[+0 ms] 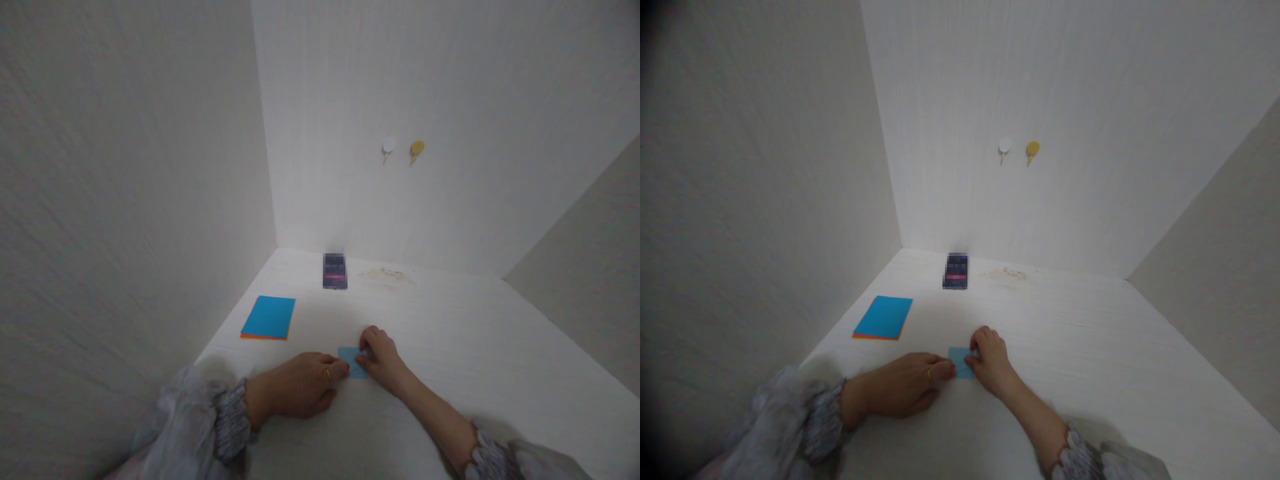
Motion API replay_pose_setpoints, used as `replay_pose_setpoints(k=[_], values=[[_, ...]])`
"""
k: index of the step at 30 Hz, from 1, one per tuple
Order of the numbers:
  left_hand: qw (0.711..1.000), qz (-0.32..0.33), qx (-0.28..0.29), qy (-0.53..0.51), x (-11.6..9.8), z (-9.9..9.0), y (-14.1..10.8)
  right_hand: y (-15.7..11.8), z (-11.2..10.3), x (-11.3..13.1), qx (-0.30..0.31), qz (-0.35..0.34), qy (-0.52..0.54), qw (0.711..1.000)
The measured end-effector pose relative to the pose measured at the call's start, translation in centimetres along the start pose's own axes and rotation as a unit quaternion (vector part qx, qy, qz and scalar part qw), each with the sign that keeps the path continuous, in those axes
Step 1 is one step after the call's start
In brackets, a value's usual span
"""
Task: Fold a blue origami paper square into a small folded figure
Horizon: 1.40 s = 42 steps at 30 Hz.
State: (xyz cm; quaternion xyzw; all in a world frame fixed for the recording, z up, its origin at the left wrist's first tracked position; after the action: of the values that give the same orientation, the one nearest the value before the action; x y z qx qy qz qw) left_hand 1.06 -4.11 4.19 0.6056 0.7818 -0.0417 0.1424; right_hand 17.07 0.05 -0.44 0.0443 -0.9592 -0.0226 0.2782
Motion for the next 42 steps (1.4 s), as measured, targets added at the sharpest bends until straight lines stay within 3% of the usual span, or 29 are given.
replay_pose_setpoints(k=[29,36,42], values=[[0.992,0.001,-0.057,-0.116,0.5,0.0,-1.6,0.4,-0.4,-0.3,0.026,0.0,0.003,1.0],[0.996,0.002,-0.072,-0.047,0.2,-0.1,-0.4,0.4,-0.4,-0.2,0.025,-0.005,0.013,1.0],[0.999,0.001,-0.011,0.036,0.1,0.9,1.0,0.4,-0.3,-0.3,0.033,-0.005,0.019,0.999]])
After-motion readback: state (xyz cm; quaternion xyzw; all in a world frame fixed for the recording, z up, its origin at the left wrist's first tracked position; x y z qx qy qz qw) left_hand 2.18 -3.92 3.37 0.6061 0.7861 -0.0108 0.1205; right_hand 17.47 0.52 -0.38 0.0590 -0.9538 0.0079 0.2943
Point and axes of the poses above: each hand's wrist, its own y-axis towards the middle knuckle, its own z-axis out of the palm, x = y × z, the point moved 4 cm from there along y, towards the middle knuckle, and after that the axes turned 13 degrees about z, right-handed, at the moved point
